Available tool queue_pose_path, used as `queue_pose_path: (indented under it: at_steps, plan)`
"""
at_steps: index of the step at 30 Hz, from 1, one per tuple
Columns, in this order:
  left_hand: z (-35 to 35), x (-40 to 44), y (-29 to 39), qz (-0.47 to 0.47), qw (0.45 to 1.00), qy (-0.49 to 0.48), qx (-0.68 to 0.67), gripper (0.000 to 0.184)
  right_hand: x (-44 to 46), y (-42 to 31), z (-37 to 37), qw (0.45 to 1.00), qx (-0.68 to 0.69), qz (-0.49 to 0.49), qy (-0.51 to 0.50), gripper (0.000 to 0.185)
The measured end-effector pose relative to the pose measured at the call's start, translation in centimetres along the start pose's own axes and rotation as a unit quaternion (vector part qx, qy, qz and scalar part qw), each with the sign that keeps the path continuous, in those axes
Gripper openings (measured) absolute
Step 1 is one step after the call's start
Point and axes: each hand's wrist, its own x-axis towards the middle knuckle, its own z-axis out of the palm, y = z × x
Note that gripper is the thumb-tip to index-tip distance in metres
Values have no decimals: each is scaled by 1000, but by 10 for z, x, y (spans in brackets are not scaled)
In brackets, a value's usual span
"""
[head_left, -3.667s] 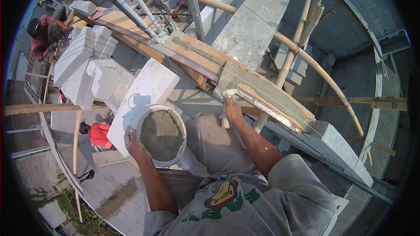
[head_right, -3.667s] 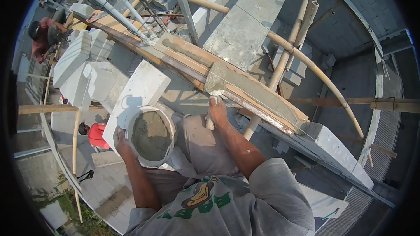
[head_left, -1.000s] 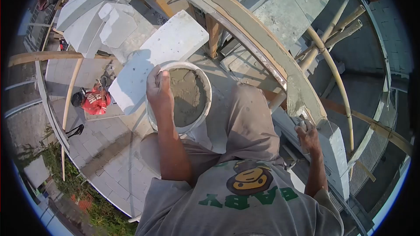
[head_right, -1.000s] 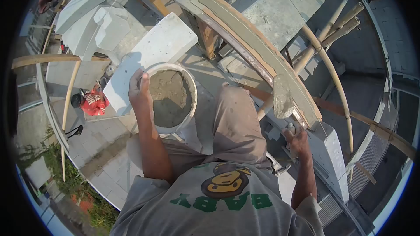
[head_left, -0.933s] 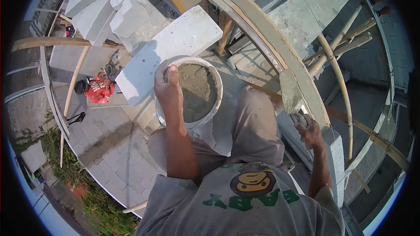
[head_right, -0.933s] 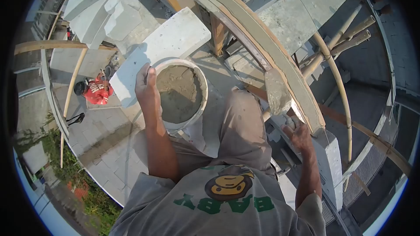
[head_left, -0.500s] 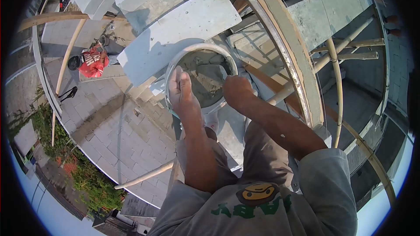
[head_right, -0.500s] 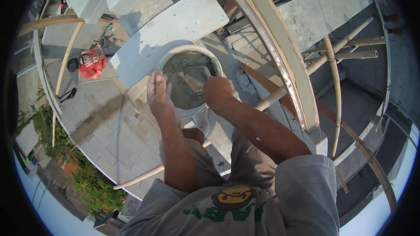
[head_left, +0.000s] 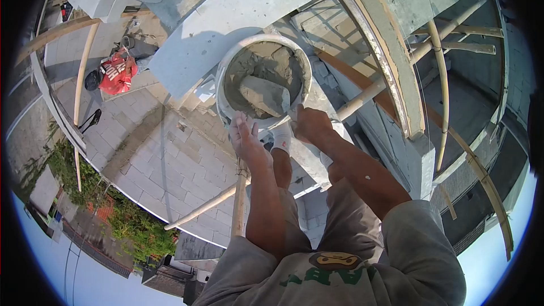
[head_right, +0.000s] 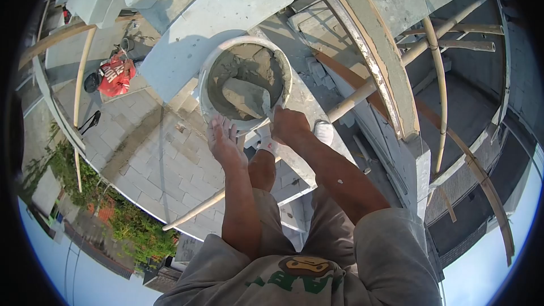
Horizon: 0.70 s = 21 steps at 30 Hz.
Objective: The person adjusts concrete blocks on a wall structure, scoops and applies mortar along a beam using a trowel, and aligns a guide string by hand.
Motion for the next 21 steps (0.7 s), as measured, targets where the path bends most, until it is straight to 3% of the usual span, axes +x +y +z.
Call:
queue_pose_path:
  at_steps: [5,9,12,15,16,19,21]
  plan:
    - [-48,15,47,111,987,-20,116,45,-43,57,10,994,58,-71,53,44]
    - [-65,12,83,151,971,-34,183,45,-81,85,25,986,136,-38,88,42]
    - [-56,1,79,132,964,-61,223,48,-122,112,51,967,208,24,142,42]
    - [-25,-30,55,85,957,-103,256,51,-159,143,96,920,319,87,213,38]
    - [-15,-40,43,73,951,-132,269,51,-167,154,117,894,336,75,286,37]
    - [8,-77,9,53,928,-194,314,49,-209,183,135,808,514,166,235,38]
    - [28,-107,-10,43,908,-233,344,46,-204,216,180,787,497,240,275,38]
